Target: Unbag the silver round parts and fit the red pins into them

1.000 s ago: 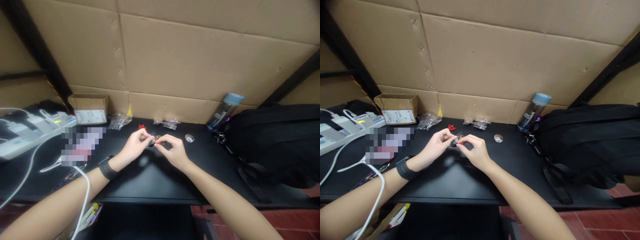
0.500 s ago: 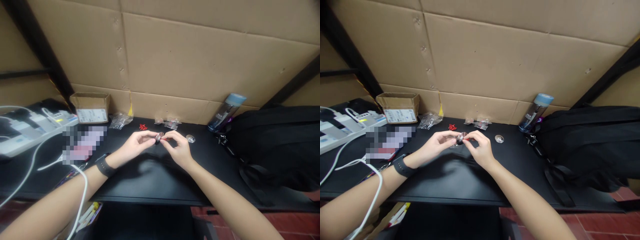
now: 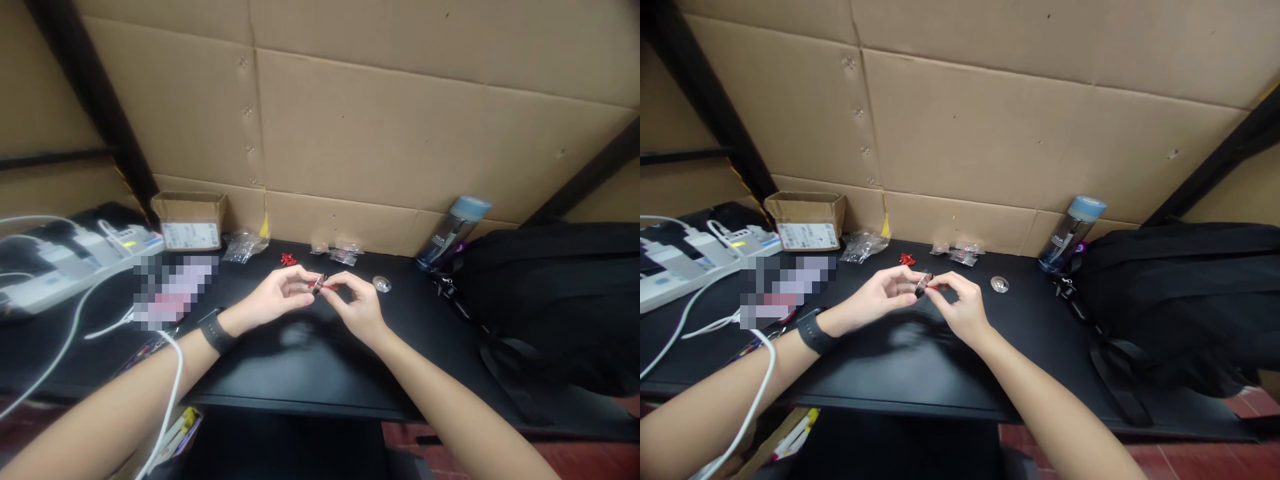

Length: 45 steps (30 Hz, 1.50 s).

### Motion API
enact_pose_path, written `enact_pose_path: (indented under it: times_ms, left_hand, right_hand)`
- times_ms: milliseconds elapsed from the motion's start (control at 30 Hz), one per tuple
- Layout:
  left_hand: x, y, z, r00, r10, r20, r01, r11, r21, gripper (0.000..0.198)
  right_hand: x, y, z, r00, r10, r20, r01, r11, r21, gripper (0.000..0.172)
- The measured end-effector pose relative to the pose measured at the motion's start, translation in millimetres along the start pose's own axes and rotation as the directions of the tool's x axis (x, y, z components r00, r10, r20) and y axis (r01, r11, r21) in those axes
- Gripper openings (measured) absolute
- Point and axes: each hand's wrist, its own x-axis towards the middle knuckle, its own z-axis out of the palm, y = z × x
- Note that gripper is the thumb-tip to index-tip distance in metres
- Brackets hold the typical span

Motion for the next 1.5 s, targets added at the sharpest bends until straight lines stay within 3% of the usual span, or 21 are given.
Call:
enact_pose_path:
  times_ms: [100,233,433,633,800,1100,1233,1333,1500]
  left_hand:
    - [-0.7,2.2,-0.9,1.0,0.003,0.01,-0.003,1.0,0.028,0.037]
    - [-0.7,3.9,-4.3,0.999,0.015,-0.034,-0.012,0.997,0.08,0.065]
    - [-2.7,7.5,-2.8,0.994,0.091,-0.06,-0.07,0.956,0.286,0.077]
    - [-6.1,16.8,-2.0,0.99,0.138,-0.028,-0.097,0.816,0.57,0.084]
    - [-6.1,20.7,-4.1,0.989,0.151,-0.001,-0.108,0.712,0.694,0.091]
    - [-3.5,14.1,-3.8,0.967,0.254,0.0,-0.178,0.678,0.713,0.087]
    - [-1.1,15.6,-16.0,0.964,0.266,0.028,-0.163,0.503,0.849,0.064]
    - [-0.2,10.5,-30.5,0.984,0.158,0.083,-0.132,0.334,0.933,0.036]
    - [1.1,-5.5,-45.1,0.998,0.027,0.062,-0.067,0.216,0.974,0.046]
  right_hand:
    - [0.2,-0.5,-0.7,1.0,-0.002,0.012,0.002,1.0,-0.002,0.006]
    - [1.4,-3.0,-2.4,0.998,-0.028,0.053,0.03,0.999,-0.041,0.01]
    - [6.5,-7.8,-11.2,0.979,-0.113,0.171,0.13,0.988,-0.089,0.036]
    - [10.2,-3.5,-18.0,0.956,-0.076,0.284,0.111,0.988,-0.108,0.025]
    - [8.3,-0.9,-13.7,0.972,-0.035,0.234,0.064,0.991,-0.116,0.03]
    - [5.0,1.1,-8.0,0.991,-0.005,0.136,0.027,0.987,-0.158,0.029]
    - [8.6,1.7,-11.9,0.992,0.012,0.124,0.002,0.994,-0.107,0.028]
    - [12.1,7.8,-17.0,0.99,0.071,0.125,-0.061,0.995,-0.082,0.029]
    - [16.0,21.6,-21.9,0.959,0.258,0.118,-0.269,0.958,0.093,0.035]
